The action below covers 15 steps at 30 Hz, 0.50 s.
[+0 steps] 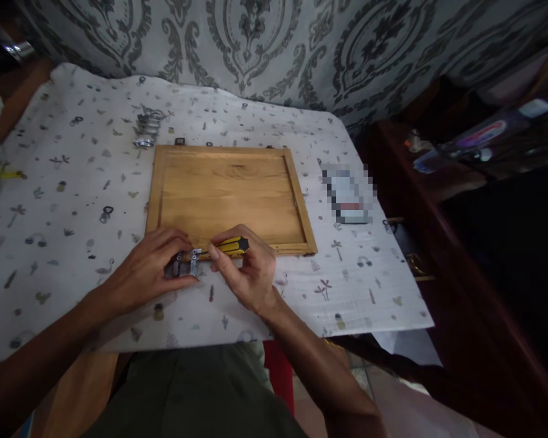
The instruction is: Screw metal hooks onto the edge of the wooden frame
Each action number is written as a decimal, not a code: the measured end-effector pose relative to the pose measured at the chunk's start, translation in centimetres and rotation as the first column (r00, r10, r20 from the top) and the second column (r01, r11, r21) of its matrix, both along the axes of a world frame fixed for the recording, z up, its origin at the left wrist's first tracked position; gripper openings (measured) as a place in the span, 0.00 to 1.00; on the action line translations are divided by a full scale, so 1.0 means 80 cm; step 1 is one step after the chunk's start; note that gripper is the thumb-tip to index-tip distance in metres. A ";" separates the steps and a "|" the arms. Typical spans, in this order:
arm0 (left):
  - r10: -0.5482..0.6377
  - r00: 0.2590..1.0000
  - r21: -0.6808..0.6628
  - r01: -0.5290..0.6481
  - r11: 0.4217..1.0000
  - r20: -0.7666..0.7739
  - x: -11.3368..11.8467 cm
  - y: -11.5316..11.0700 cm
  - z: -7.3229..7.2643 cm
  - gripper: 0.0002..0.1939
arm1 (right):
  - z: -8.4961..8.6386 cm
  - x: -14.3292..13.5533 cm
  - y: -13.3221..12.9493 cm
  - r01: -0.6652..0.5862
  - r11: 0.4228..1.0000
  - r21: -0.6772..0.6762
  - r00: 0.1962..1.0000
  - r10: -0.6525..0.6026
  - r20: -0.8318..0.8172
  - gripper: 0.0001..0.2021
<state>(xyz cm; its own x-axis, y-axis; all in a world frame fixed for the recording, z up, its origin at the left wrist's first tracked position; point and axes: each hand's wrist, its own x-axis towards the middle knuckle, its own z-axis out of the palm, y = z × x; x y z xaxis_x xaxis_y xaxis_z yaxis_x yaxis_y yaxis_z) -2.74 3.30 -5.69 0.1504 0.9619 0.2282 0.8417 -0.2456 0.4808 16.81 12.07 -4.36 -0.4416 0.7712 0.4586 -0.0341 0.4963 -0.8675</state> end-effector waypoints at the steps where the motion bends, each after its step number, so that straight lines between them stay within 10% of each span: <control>1: -0.001 1.000 -0.001 0.001 1.000 -0.002 0.000 0.000 0.000 0.19 | 0.000 0.000 0.000 -0.003 1.000 0.000 1.000 0.003 -0.004 0.02; 15: -0.005 1.000 -0.008 0.004 1.000 -0.010 -0.001 0.000 -0.001 0.23 | -0.002 -0.001 0.000 0.017 0.999 -0.048 1.000 -0.017 0.007 0.05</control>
<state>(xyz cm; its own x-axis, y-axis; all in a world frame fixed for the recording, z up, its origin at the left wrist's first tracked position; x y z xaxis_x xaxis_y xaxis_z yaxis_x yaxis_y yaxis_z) -2.82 3.33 -5.73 0.1570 0.9630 0.2190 0.8454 -0.2457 0.4742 16.76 12.08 -4.55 -0.4310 0.7996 0.4181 -0.0201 0.4547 -0.8904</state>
